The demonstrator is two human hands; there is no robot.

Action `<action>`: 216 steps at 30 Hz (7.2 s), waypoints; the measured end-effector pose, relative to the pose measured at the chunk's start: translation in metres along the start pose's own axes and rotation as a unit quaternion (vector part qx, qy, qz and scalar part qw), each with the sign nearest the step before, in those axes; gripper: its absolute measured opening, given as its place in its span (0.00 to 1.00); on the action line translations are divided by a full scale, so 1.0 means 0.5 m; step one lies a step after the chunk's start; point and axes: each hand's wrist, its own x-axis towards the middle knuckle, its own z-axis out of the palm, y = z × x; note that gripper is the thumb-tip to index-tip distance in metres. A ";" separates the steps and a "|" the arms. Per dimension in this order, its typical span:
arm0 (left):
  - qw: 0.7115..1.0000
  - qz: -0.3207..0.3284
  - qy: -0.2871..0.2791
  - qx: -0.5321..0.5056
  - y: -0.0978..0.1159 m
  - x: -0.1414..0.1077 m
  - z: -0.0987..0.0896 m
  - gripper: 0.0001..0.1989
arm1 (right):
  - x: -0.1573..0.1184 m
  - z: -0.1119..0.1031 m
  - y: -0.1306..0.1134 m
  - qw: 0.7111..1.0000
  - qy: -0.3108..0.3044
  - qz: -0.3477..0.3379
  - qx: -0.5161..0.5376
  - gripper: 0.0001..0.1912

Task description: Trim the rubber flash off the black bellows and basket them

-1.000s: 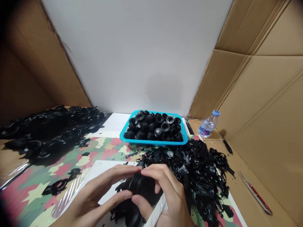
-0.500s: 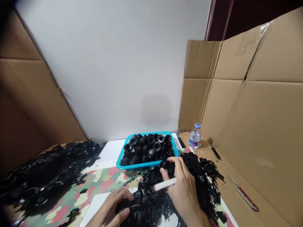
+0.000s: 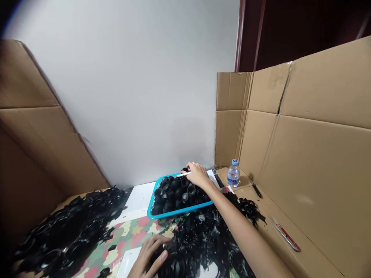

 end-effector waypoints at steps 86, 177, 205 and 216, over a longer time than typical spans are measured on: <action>0.990 -0.068 -0.090 0.084 0.083 -0.044 -0.099 0.17 | -0.517 0.217 -0.131 0.978 0.078 -0.178 0.082 0.12; 0.993 -0.027 -0.056 -0.098 0.043 -0.051 -0.017 0.09 | -0.538 0.173 -0.123 0.926 0.263 0.057 0.265 0.26; 0.982 0.160 -0.009 0.098 0.031 -0.051 0.008 0.14 | -0.485 0.195 -0.073 0.955 0.078 -0.108 0.266 0.11; 0.987 0.128 0.084 0.052 0.003 -0.059 -0.042 0.10 | -0.501 0.191 -0.039 0.971 0.138 -0.079 0.178 0.10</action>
